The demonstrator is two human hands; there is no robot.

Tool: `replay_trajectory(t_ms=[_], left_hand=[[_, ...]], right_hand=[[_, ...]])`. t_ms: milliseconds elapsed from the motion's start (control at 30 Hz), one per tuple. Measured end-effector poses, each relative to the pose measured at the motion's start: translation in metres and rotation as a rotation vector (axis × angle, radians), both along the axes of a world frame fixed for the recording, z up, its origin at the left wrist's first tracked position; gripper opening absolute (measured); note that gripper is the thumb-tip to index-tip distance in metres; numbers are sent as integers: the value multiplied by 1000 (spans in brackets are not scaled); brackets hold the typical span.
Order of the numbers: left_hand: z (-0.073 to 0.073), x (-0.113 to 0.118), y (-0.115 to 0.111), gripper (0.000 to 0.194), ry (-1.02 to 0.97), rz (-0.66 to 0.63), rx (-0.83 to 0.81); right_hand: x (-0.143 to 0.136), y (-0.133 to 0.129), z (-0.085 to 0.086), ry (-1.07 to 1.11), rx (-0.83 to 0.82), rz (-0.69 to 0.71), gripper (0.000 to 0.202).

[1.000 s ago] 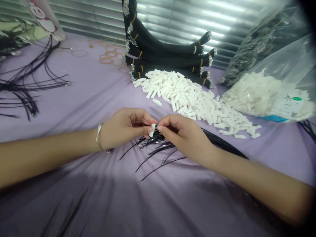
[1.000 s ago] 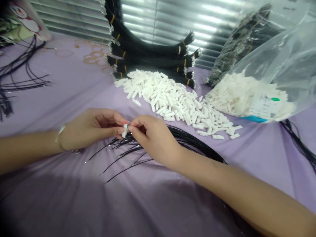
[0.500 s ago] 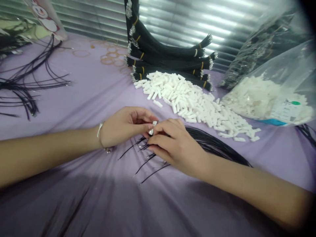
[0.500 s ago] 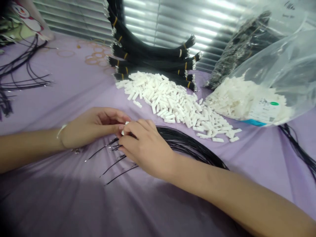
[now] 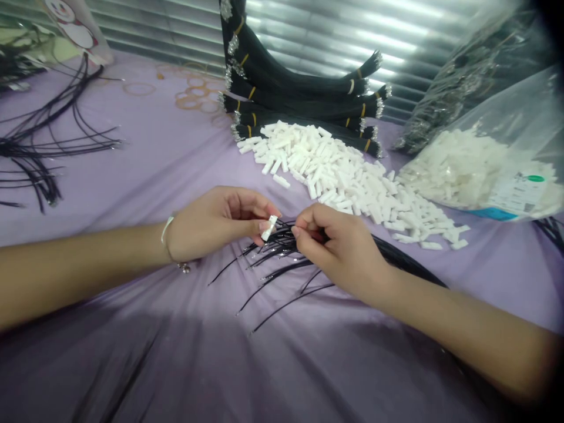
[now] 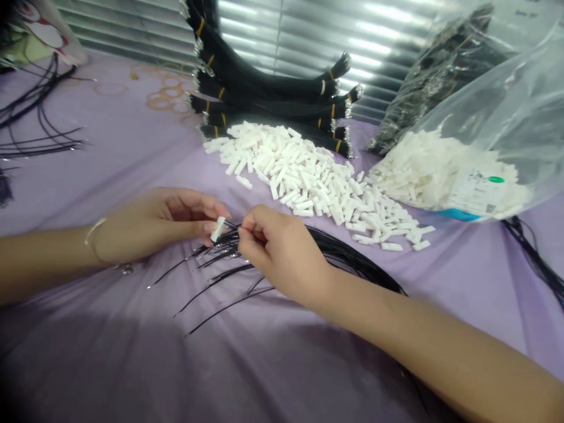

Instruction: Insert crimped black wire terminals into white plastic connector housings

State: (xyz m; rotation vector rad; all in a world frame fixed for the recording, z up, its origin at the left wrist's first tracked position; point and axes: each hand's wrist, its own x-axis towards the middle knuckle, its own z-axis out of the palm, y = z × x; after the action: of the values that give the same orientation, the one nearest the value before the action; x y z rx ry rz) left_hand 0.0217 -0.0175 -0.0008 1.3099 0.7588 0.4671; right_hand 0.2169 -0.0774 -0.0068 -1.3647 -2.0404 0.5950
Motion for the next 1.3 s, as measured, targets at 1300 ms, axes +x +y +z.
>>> replay_trajectory(t_ms=[1300], left_hand=[[-3,0,-2,13,-7,38,33]], right_hand=[[-2,1,-1,-25,-2,-60,12]])
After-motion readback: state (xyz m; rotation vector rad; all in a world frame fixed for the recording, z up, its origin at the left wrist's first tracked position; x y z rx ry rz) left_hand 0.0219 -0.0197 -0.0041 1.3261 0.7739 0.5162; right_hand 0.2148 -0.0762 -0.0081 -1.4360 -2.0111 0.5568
